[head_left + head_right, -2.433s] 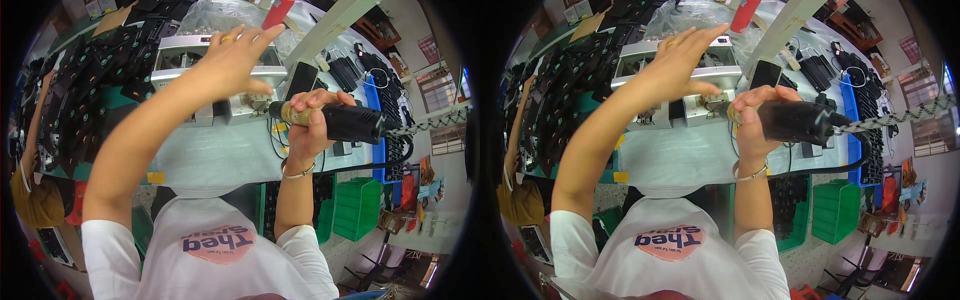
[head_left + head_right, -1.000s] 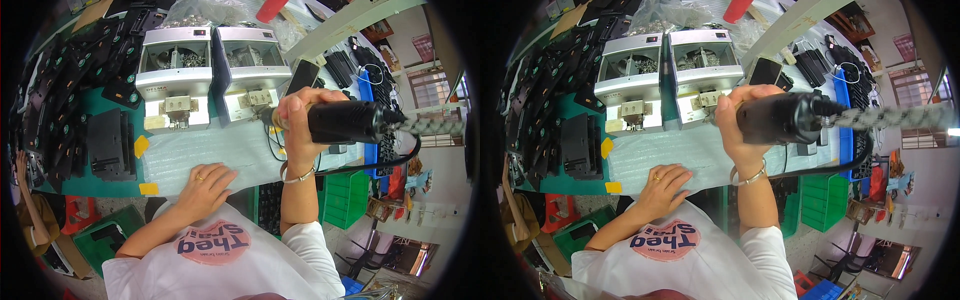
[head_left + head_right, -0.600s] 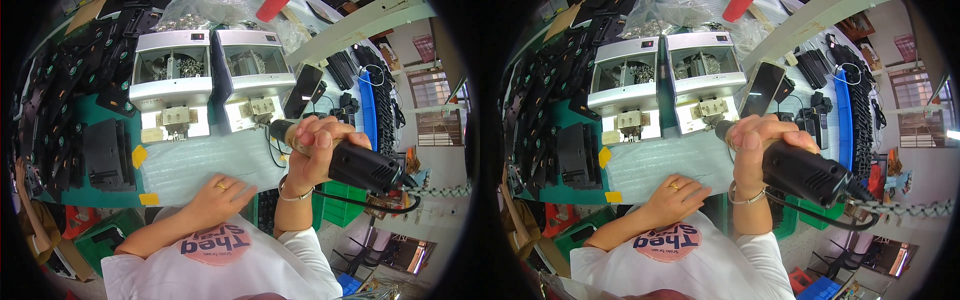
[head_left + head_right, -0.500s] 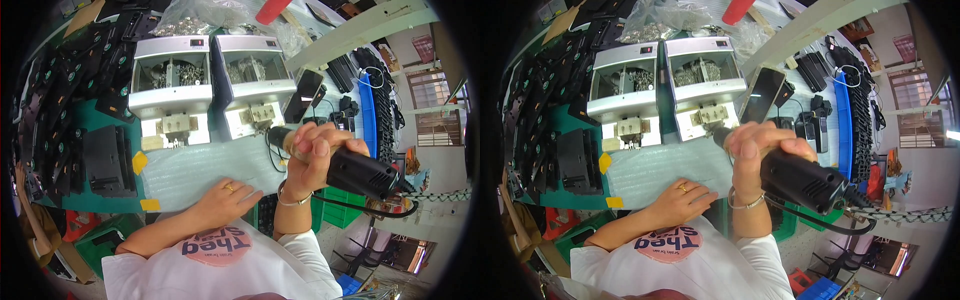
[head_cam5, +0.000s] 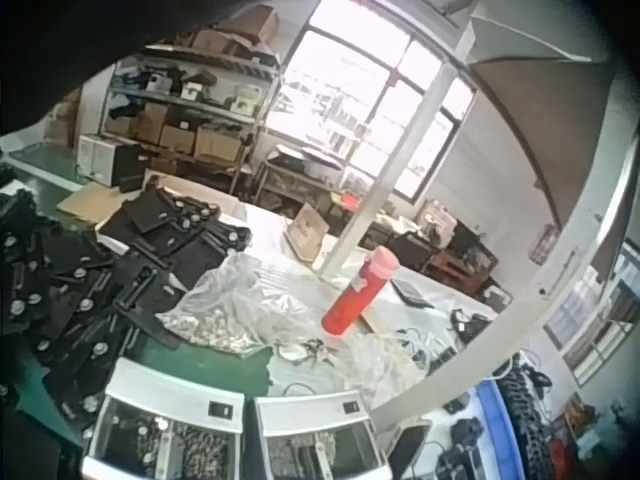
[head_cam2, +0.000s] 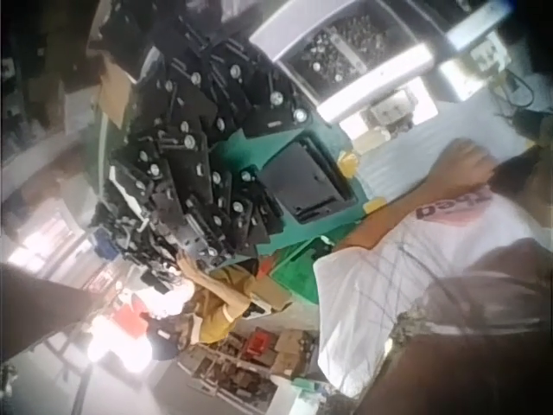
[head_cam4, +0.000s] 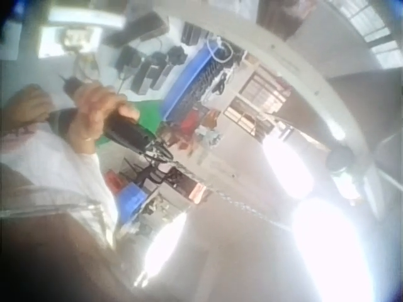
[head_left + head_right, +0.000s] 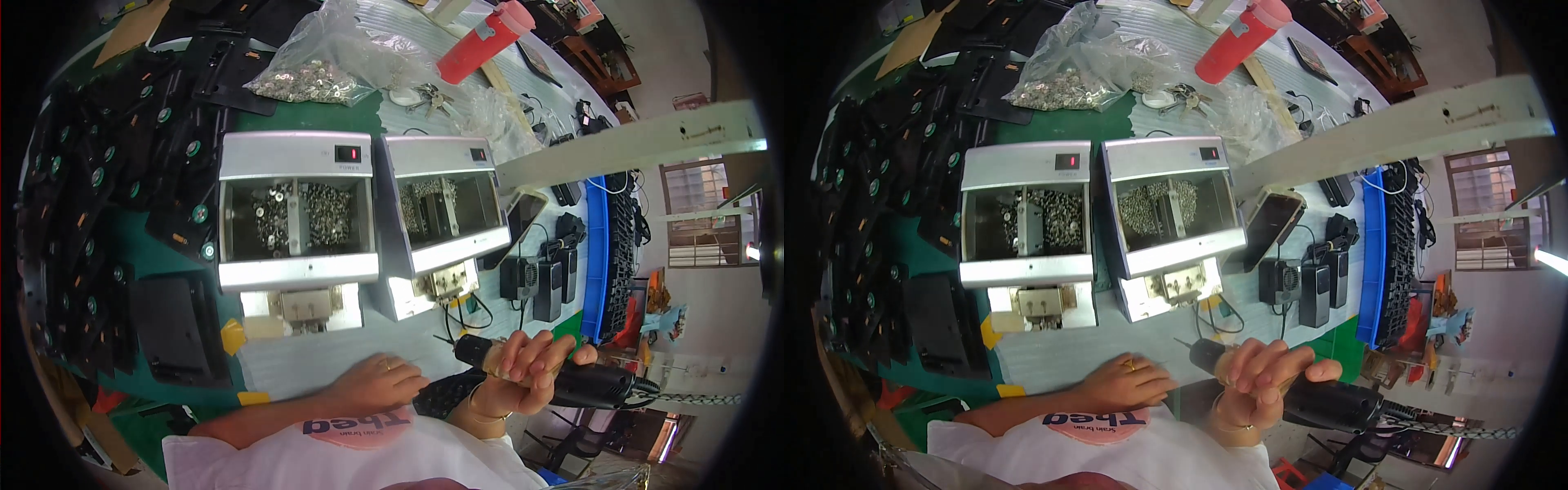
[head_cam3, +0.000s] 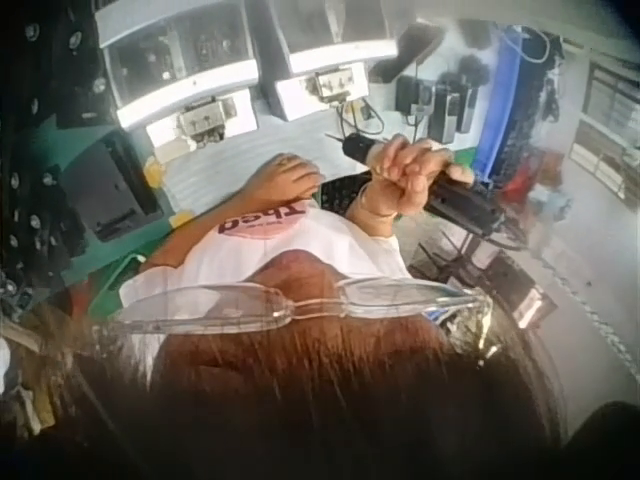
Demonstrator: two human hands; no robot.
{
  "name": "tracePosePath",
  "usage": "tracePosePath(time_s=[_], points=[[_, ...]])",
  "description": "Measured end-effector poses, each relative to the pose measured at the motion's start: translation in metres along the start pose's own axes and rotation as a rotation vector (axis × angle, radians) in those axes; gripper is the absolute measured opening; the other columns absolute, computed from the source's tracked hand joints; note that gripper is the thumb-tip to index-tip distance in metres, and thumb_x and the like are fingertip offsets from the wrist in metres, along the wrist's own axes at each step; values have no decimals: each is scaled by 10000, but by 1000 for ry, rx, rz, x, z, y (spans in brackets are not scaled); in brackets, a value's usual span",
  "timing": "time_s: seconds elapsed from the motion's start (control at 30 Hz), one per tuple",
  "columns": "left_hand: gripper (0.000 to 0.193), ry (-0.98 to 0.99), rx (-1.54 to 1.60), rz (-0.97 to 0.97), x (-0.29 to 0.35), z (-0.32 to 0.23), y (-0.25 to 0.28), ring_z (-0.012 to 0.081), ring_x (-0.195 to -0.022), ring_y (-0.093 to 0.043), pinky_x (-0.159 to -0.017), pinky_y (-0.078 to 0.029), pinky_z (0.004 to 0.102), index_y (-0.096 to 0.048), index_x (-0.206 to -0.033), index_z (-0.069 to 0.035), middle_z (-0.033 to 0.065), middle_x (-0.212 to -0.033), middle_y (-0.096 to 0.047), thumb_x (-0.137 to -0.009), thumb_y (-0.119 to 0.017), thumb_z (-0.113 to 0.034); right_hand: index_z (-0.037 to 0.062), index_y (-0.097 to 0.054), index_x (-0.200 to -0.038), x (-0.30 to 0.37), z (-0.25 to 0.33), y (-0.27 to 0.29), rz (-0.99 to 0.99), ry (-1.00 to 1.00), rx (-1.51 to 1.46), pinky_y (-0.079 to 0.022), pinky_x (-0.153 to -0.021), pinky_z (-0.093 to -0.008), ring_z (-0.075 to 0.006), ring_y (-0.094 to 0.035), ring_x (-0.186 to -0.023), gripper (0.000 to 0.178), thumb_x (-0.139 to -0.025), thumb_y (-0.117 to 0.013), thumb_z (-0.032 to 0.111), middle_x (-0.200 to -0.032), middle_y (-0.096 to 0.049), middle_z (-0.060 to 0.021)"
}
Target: The person assembles plastic electronic device housings by picking screws from an automatic feeder and securing plastic parts with an electric screwdriver.
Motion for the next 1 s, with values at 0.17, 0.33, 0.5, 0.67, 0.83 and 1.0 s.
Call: tracePosePath(time_s=[0.17,0.33,0.5,0.67,0.83,1.0], points=[[330,-10,47,-1,4,8,-3,168,-993,-569,-818,-436,307,-621,-1137,-152,-3,-1081,-597,-817,-655,-224,157,-373,-1078,-4,-12,2,9,-66,-62,-451,-447,-289,-146,-493,-535,426,-794,-646,-3,-729,-468,-31],[491,10,211,-114,7,13,-3,186,-950,-582,-851,-451,331,-597,-1117,-124,1,-1070,-559,-638,-702,-153,157,-365,-1055,-9,-21,-3,50,-82,-89,-485,-446,-307,-160,-522,-513,478,-746,-681,-26,-711,-479,-31],[528,23,280,-100,5,14,-1,206,-971,-574,-866,-449,357,-592,-1140,-116,14,-1092,-556,-625,-708,-130,150,-363,-1050,-12,-22,-5,68,-90,-97,-499,-449,-318,-167,-525,-509,473,-747,-673,-39,-709,-487,-35],[526,25,301,-99,6,16,-3,213,-980,-576,-867,-451,364,-593,-1142,-114,20,-1104,-558,-628,-707,-118,142,-360,-1053,-12,-20,-4,91,-87,-108,-509,-457,-324,-172,-530,-514,469,-750,-666,-46,-718,-496,-43],[502,27,326,-114,6,16,-4,217,-947,-584,-842,-461,361,-601,-1127,-101,35,-1128,-550,-636,-703,-103,124,-356,-1117,-15,-19,-5,221,-79,-60,-494,-482,-286,-126,-495,-535,408,-836,-621,-7,-758,-470,-25],[434,23,310,-127,6,16,-3,206,-886,-588,-813,-464,341,-622,-1090,-98,36,-1139,-551,-661,-690,-98,106,-370,-1117,-21,-13,-13,161,-49,-122,-496,-483,-302,-148,-510,-553,408,-824,-629,-9,-780,-484,-44]])
Point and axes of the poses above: each hand's wrist, its own x-axis away from the middle knuckle, its own y-axis out of the back of the hand, z = x × y, the point moved 5 cm from there along -x, towards the middle knuckle
